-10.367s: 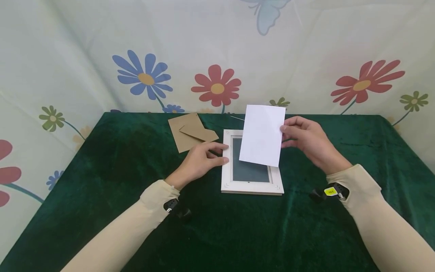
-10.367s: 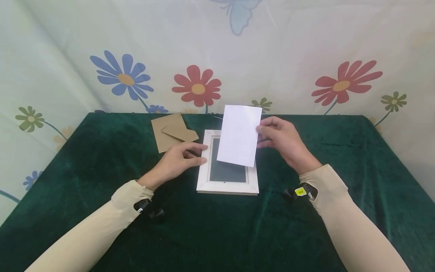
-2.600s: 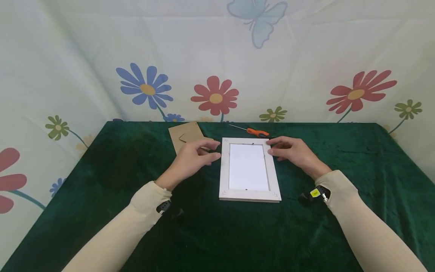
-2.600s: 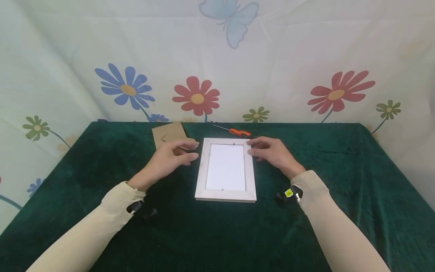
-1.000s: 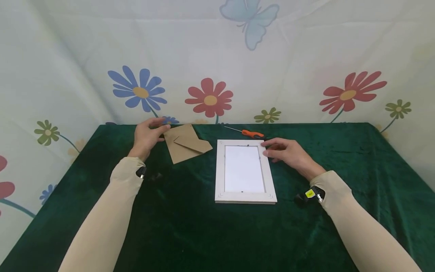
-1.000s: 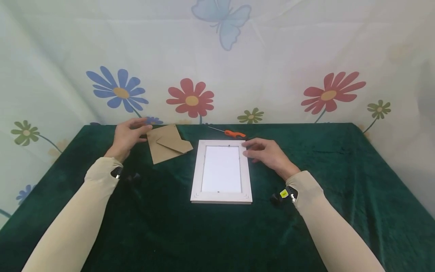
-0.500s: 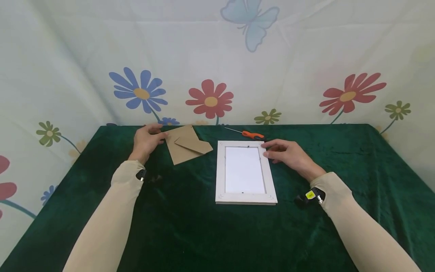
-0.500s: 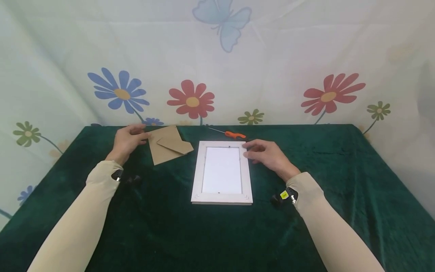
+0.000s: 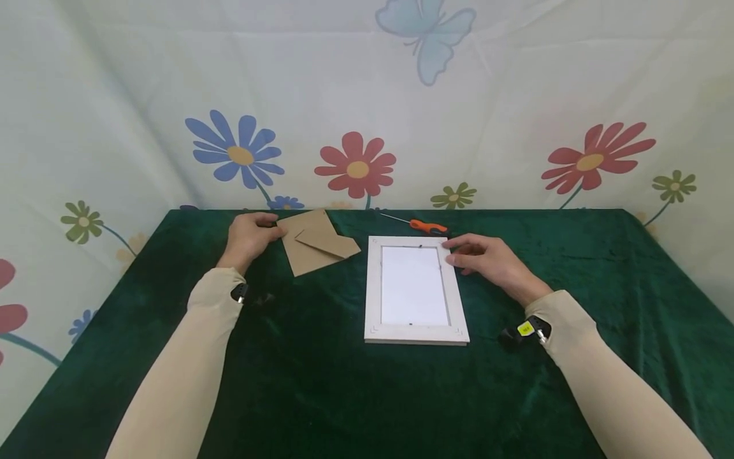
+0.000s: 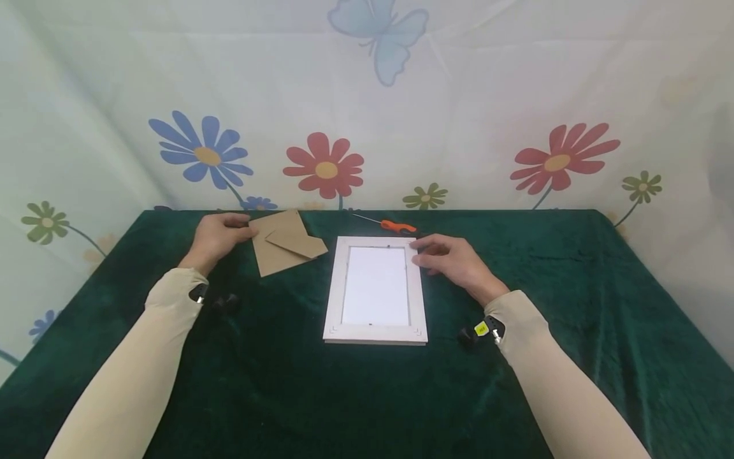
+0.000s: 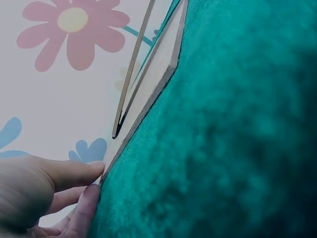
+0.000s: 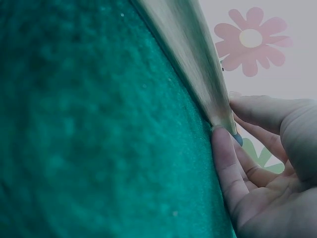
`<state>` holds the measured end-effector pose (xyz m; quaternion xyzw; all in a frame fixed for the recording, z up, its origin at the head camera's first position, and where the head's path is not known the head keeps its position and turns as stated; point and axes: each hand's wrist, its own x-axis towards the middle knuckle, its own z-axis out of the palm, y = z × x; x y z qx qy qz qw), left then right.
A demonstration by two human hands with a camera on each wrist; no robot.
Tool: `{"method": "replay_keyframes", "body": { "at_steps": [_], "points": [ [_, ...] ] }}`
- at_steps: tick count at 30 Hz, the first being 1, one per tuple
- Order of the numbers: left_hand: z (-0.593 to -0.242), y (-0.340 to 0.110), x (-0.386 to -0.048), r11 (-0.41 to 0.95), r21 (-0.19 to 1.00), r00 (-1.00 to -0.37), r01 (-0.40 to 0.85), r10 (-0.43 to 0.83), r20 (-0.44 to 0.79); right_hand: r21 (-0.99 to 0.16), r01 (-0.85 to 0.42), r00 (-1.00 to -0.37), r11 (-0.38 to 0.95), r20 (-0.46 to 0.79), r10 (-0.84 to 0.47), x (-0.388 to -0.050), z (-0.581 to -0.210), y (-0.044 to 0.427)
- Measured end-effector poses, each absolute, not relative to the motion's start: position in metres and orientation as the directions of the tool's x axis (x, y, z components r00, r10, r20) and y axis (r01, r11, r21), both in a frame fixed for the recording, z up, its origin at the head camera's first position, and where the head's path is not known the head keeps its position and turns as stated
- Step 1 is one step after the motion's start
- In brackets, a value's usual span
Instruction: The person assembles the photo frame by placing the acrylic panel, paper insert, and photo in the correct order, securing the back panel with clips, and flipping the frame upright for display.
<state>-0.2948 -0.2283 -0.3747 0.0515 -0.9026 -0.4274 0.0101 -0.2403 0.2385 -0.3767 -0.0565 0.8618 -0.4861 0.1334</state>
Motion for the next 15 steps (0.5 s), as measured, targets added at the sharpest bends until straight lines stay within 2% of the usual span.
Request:
{"method": "replay_keyframes", "body": {
  "at_steps": [15],
  "points": [
    [-0.3733,-0.2344,-0.3000,0.671,0.736,-0.996,-0.091,-0.055,-0.074,-0.847,0.029,-0.960,0.531,-0.172,-0.222,-0.2396,-0.3755,0.2370]
  ]
}}
